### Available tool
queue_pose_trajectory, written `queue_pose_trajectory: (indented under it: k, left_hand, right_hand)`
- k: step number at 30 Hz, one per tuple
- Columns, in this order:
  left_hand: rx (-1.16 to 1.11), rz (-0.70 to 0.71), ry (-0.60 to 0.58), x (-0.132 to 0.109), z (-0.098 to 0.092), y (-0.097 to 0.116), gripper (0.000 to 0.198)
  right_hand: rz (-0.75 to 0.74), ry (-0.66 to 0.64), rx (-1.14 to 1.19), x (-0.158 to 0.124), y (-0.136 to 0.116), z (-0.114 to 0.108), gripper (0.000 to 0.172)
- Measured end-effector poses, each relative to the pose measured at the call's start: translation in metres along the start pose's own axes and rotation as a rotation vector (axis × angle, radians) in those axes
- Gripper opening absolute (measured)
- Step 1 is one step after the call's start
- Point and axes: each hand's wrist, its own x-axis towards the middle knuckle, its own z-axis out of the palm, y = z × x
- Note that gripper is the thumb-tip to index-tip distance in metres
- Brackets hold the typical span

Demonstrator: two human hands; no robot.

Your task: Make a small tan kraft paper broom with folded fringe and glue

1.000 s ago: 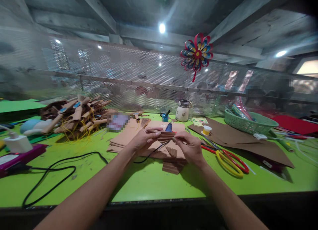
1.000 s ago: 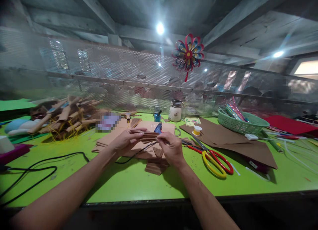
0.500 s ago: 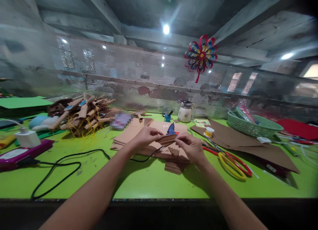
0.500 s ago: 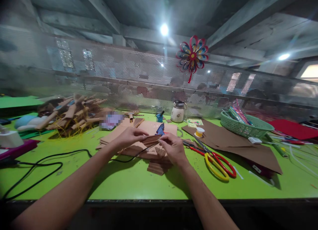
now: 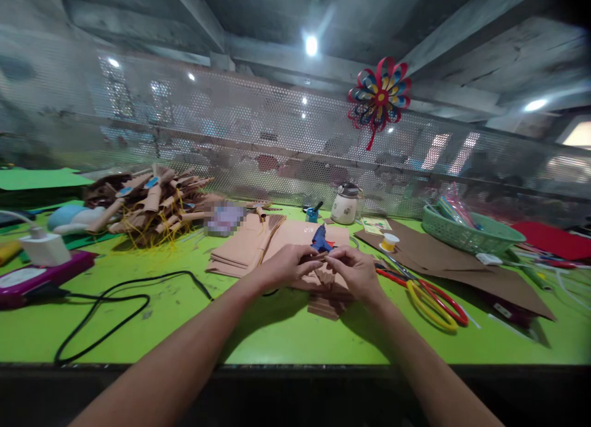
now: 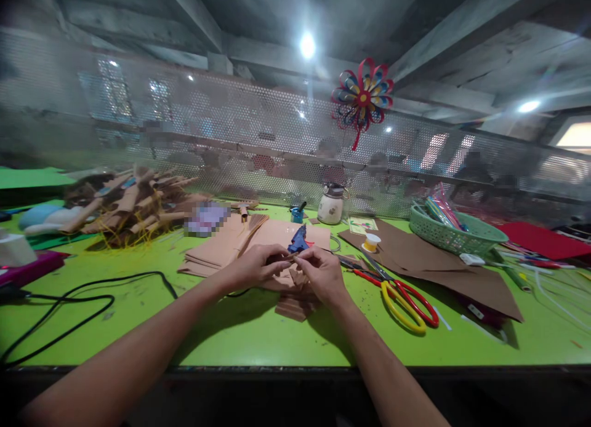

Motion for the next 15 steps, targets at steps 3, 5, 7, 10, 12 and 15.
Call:
queue_pose_trajectory:
  k: [3, 5, 7, 10, 12, 15]
  left_hand:
    - [-0.027, -0.018, 0.066, -0.0001, 0.0037, -0.0022, 0.03]
    - [-0.04, -0.002, 0.071, 0.0003, 0.0048, -0.0019, 0.03]
    - [-0.045, 0.015, 0.071, 0.0011, 0.005, -0.0014, 0.031]
    - [-0.014, 0.015, 0.058, 0.0025, 0.0049, -0.0023, 0.032]
    - [0.026, 0.016, 0.052, 0.0028, 0.0053, -0.0035, 0.03]
    - [0.035, 0.008, 0.062, 0.0019, 0.0068, -0.0033, 0.028]
  right_hand:
    - [0.018, 0.015, -0.015, 0.0, -0.0008, 0.0004, 0.018]
    - [0.03, 0.028, -0.015, 0.0002, -0.0018, 0.0004, 0.02]
    - [0.044, 0.033, -0.002, 0.0007, -0.0028, 0.0002, 0.022]
    - [0.061, 0.035, 0.013, 0.0013, -0.0038, 0.0, 0.023]
    - [0.063, 0.035, 0.007, 0.0013, -0.0043, 0.0002, 0.022]
    - [0.058, 0.035, -0.004, 0.0008, -0.0046, 0.0012, 0.02]
